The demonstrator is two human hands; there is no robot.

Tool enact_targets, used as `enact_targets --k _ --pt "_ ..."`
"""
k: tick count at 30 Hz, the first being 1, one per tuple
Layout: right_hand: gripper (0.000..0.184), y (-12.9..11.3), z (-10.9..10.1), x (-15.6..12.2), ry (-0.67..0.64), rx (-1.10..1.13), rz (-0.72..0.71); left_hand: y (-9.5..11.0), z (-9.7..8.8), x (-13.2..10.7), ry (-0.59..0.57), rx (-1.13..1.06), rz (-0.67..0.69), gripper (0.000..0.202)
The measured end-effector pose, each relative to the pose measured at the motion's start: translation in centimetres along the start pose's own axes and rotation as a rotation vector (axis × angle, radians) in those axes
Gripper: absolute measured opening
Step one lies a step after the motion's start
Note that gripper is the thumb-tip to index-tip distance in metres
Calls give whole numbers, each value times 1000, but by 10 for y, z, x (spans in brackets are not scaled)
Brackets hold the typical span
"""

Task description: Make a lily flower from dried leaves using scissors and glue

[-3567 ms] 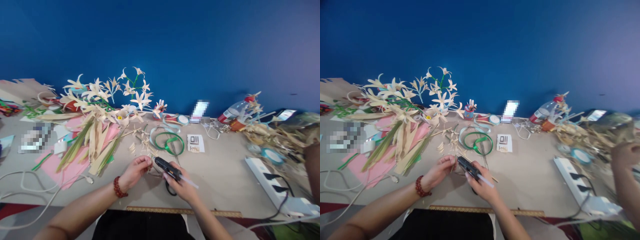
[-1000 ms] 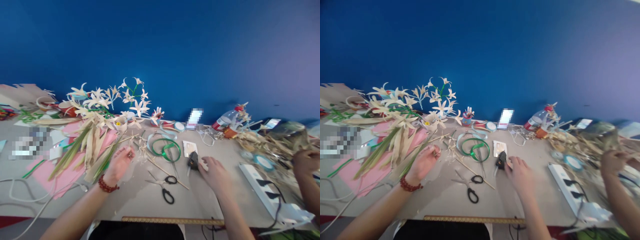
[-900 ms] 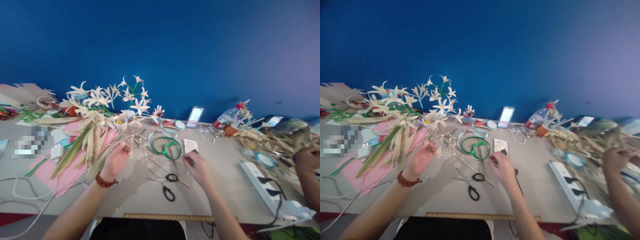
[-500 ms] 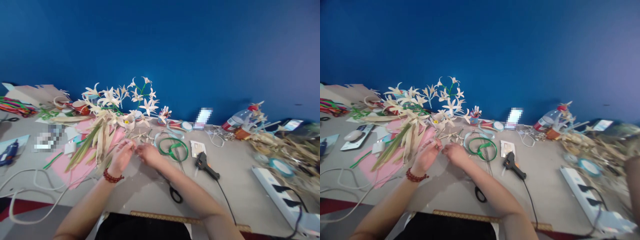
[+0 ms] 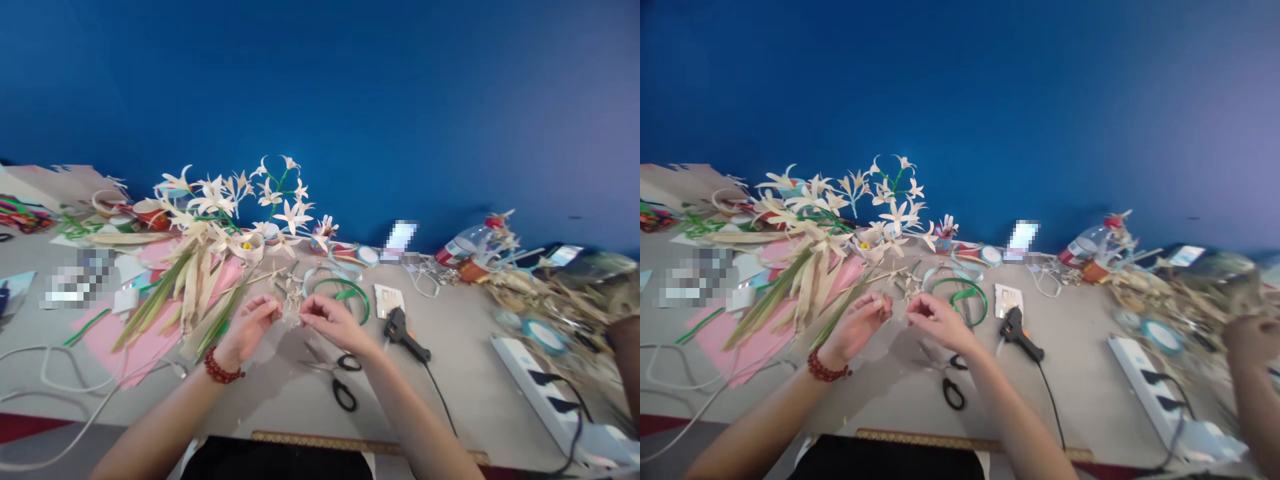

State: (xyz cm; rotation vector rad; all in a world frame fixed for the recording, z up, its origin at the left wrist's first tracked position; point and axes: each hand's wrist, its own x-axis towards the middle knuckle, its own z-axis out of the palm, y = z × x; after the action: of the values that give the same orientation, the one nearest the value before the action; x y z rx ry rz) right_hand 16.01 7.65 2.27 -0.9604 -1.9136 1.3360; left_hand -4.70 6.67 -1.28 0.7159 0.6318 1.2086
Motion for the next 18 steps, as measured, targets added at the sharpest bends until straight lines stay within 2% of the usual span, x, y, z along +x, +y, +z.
enact_targets --k 2,7,11,18 --pt "10 -5 -5 -12 32 102 42 -4 5 -3 -27 -7 -53 12" --pt "13 -4 -4 -24 73 117 96 -12 17 -10 -57 84 -162 9" --pt "12 0 6 -24 78 253 114 -16 21 -14 -53 138 -158 9" --pt "12 -2 17 -28 172 377 174 -16 21 -15 -62 189 -108 10"
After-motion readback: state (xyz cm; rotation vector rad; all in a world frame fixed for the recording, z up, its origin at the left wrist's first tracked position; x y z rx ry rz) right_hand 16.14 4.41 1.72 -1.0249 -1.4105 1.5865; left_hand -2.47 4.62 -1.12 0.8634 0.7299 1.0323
